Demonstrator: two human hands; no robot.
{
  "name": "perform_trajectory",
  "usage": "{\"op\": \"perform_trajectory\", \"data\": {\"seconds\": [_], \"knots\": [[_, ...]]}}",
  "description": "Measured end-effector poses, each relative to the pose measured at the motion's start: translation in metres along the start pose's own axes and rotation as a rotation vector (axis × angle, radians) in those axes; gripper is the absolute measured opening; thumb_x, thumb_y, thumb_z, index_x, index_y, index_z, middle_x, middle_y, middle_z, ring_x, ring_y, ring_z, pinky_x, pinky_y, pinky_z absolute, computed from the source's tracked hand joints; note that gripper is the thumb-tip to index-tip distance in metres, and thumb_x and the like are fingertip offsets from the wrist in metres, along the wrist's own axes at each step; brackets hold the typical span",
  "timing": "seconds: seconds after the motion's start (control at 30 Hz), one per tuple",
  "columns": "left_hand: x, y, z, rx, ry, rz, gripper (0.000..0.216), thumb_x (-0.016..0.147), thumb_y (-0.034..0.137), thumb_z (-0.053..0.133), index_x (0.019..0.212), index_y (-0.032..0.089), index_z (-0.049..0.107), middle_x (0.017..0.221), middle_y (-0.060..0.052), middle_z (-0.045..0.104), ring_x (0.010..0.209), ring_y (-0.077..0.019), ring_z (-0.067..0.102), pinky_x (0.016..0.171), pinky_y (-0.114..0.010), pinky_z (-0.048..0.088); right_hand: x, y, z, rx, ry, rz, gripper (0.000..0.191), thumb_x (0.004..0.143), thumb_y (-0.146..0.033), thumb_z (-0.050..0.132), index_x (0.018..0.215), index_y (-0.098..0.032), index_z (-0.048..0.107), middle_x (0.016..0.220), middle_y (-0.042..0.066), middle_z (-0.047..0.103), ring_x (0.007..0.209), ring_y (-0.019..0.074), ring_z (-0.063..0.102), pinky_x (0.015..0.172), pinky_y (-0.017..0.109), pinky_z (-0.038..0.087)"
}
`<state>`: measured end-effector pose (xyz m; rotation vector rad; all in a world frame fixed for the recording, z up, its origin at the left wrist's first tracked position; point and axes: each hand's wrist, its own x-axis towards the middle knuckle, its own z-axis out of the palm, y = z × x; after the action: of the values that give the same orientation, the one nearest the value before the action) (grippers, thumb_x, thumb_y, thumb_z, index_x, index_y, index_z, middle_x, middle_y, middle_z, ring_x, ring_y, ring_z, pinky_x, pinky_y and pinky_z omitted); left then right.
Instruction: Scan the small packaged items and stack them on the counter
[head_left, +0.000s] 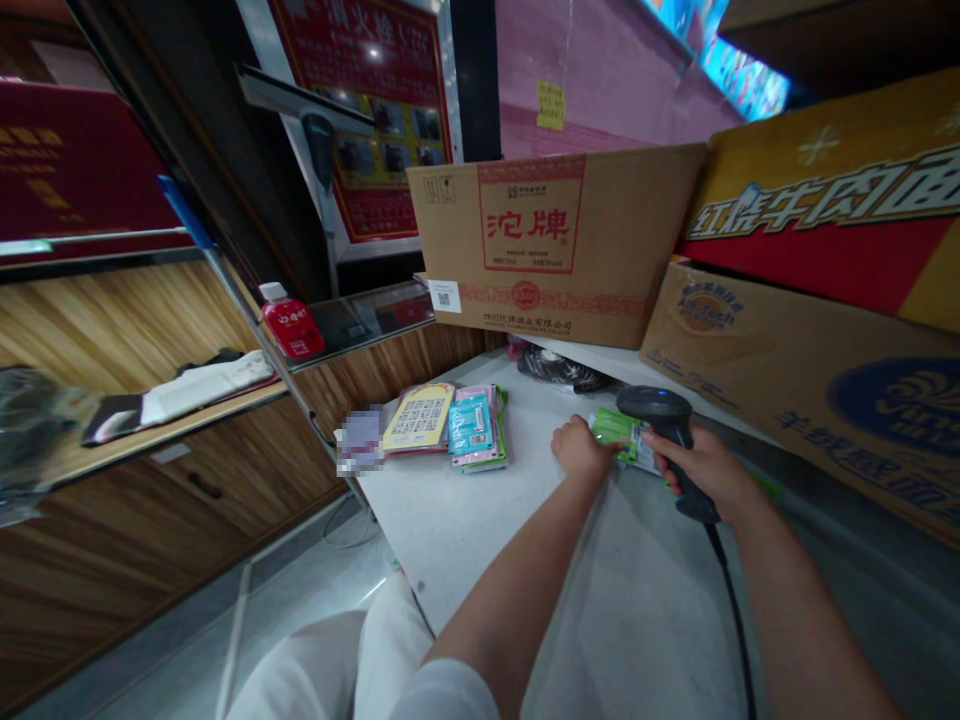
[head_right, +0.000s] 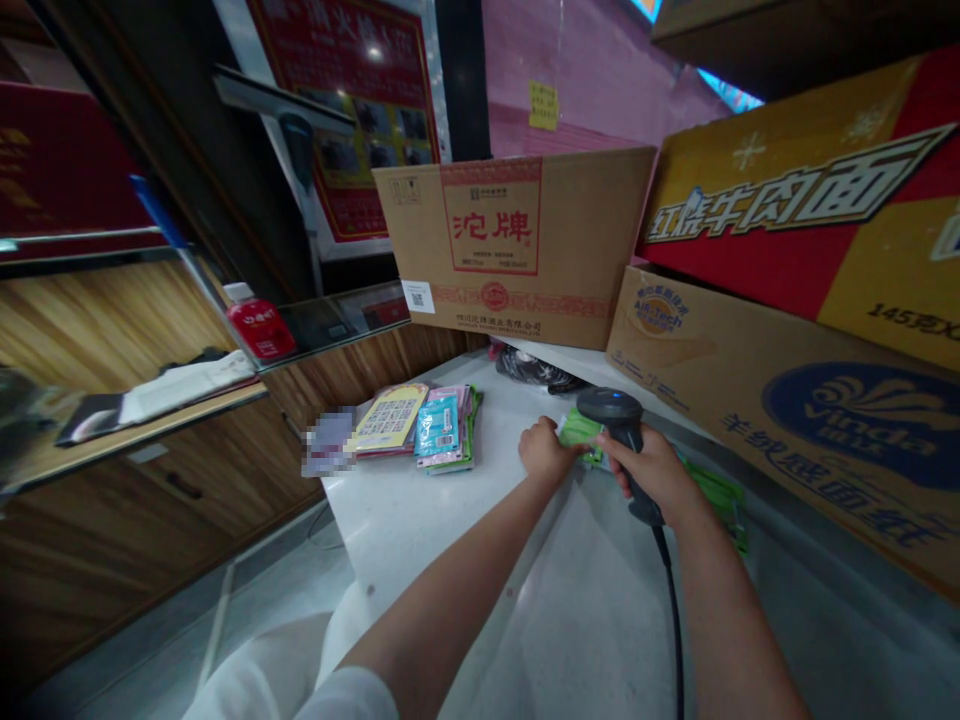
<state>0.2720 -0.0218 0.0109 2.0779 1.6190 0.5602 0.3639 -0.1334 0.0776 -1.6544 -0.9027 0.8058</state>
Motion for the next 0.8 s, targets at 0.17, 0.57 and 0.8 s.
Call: {"op": "perform_trajectory", "data": {"seconds": [0.17,0.57,0.8], "knots": [[0.008,-0.010,-0.005,-0.181,-0.056,-0.053,0.049,0.062,0.037,0.081,0.103,0.018,0.064,0.103,-0.012,0.070,0.099,-0.0265,0.063,0.080,-0.032,0.045,-0.001,-0.003,-0.001,0.031,-0.005,-0.013,0.030,0.070,-0.045,0.072,0.075,-0.021,0.054,0.047,-0.008,0.052,0.034,0.0086,0.046,0.033,0.021,0.039],[-0.009,-0.075,-0.057,-1.067,0.024,0.019,0.027,0.070,0.038,0.070,0.076,0.014,0.060,0.068,-0.003,0.065,0.053,-0.0122,0.059,0.052,-0.025,0.051,-0.017,-0.025,0.014,0.026,-0.059,-0.020,0.033,0.070,-0.047,0.072,0.082,-0.021,0.055,0.050,-0.008,0.052,0.035,0.0072,0.045,0.033,0.019,0.039],[-0.029,-0.137,-0.092,-1.152,0.446,0.162,0.033,0.074,0.043,0.069,0.092,0.018,0.056,0.093,-0.006,0.066,0.081,-0.0171,0.064,0.067,-0.027,0.054,-0.041,-0.043,0.045,0.034,-0.220,-0.019,0.039,0.070,-0.051,0.071,0.089,-0.021,0.056,0.051,-0.009,0.050,0.037,0.0076,0.044,0.034,0.019,0.038]]}}
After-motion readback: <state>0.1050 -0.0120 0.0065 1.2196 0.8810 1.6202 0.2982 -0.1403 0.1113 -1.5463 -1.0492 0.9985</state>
